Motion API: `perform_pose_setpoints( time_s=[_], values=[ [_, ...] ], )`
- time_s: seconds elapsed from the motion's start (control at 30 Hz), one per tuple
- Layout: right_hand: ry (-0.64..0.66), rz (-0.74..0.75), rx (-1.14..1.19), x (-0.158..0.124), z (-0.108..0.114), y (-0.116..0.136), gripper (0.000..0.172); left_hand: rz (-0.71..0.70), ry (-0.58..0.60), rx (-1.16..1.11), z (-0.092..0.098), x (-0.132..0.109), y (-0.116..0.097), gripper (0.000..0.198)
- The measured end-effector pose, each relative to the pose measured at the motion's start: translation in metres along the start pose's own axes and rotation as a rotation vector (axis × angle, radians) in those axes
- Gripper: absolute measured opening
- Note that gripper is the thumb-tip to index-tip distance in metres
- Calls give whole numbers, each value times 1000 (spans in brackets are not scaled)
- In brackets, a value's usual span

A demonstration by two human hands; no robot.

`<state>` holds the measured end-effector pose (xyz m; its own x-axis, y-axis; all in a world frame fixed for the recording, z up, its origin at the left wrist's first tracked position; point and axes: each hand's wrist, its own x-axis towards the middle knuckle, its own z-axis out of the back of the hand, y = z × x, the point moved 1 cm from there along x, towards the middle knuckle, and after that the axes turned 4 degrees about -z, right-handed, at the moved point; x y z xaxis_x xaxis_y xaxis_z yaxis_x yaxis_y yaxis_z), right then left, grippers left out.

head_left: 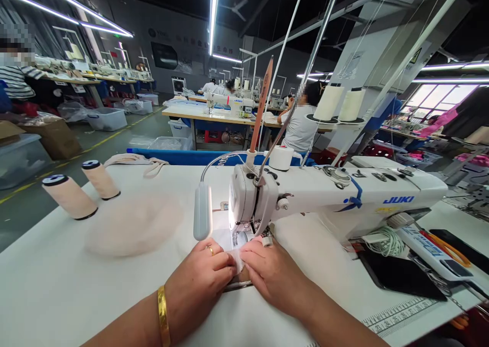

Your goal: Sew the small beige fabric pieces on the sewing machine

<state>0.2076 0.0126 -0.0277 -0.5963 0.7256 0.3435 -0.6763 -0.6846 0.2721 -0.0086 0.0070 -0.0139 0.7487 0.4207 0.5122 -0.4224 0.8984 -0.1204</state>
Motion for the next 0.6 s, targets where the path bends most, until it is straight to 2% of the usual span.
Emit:
perform_pose_setpoints(
  time_s=[0.2,0.4,0.6],
  values=[
    [-7,-21,-8,2,-2,-1,21,52,6,3,-2,-3,6,31],
    [6,4,30,0,1,2,22,5,-28,-18,-2,-3,3,34],
    [2,-24,29,2,1,3,23,64,-29,-25,-6,-5,7,35]
  ],
)
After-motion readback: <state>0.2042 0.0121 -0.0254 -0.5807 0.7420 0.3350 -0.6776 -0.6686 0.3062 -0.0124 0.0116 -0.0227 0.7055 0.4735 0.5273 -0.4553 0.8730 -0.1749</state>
